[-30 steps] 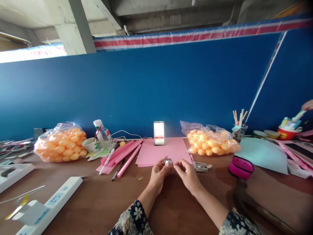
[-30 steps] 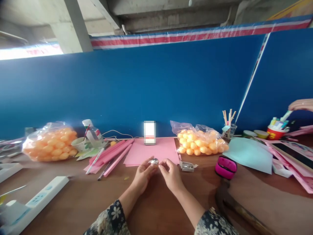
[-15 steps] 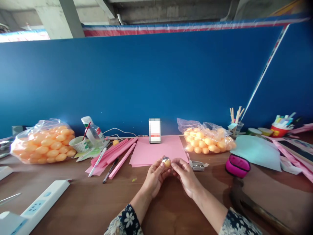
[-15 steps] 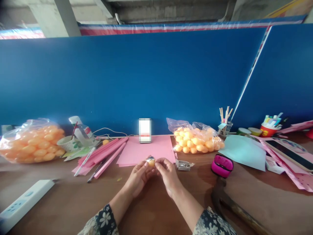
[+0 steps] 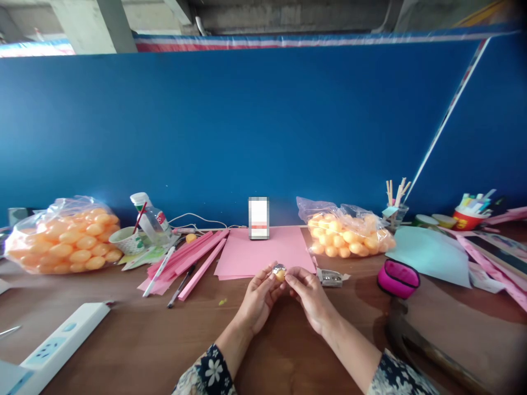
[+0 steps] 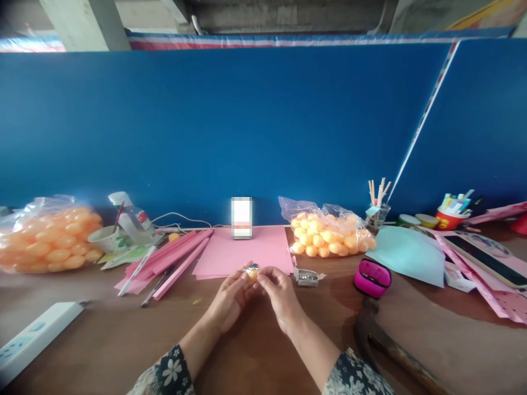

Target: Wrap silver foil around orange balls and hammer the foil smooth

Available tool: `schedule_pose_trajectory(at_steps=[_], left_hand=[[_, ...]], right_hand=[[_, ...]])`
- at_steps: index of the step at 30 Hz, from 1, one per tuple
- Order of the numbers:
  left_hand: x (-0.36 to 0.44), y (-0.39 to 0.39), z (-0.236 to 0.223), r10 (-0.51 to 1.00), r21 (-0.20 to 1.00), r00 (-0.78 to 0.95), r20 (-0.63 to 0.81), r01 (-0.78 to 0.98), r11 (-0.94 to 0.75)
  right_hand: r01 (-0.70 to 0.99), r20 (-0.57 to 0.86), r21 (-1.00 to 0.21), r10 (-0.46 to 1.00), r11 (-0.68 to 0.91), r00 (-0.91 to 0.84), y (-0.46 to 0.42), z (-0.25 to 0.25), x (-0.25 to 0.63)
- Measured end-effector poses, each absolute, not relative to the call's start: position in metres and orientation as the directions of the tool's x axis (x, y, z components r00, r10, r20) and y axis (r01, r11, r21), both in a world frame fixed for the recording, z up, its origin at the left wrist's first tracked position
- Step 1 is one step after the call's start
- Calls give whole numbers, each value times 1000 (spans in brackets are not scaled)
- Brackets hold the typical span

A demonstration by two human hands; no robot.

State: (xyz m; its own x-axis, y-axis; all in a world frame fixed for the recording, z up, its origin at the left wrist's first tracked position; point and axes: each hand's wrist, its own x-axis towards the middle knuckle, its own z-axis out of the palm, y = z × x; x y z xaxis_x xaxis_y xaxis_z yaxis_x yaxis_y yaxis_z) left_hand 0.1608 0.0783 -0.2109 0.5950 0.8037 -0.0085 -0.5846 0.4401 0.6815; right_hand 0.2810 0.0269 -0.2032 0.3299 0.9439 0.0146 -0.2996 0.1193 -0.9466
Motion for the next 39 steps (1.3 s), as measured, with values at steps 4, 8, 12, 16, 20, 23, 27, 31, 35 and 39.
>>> schedule_pose_trajectory(at_steps=[4, 8, 12, 16, 20, 23, 27, 31, 35, 39], left_hand=[[162, 77, -210, 817, 692, 576, -14, -584, 424], [162, 77, -211, 833, 718, 553, -22, -571, 398], [162, 78, -212, 842, 718, 538, -27, -576, 391], [162, 79, -212, 843, 692, 537, -30, -597, 405], [161, 82, -213, 840, 637, 540, -56, -628, 447], [160, 85, -213, 844, 609, 533, -69, -647, 458], [160, 87, -215, 838, 600, 540, -80, -645, 474], [159, 86, -216, 821, 608, 567, -69, -628, 486], [160, 85, -215, 810, 610, 584, -52, -624, 488], [161, 83, -214, 813, 626, 580, -56, -614, 481]], right_hand=[[-287, 12, -951, 942, 115, 336, 28, -206, 280], [-265, 14, -959, 948, 104, 319, 27, -208, 281], [-238, 21, -966, 949, 100, 314, 27, -208, 281], [-213, 16, -973, 948, 88, 319, 26, -207, 280], [-247, -7, -966, 953, 71, 302, 26, -208, 280], [-259, -15, -963, 951, 70, 309, 27, -207, 280], [-250, -11, -965, 946, 75, 325, 27, -207, 280], [-250, -9, -965, 943, 79, 333, 28, -207, 280], [-271, -17, -960, 945, 76, 326, 28, -206, 280], [-281, -30, -957, 946, 66, 322, 27, -204, 279]])
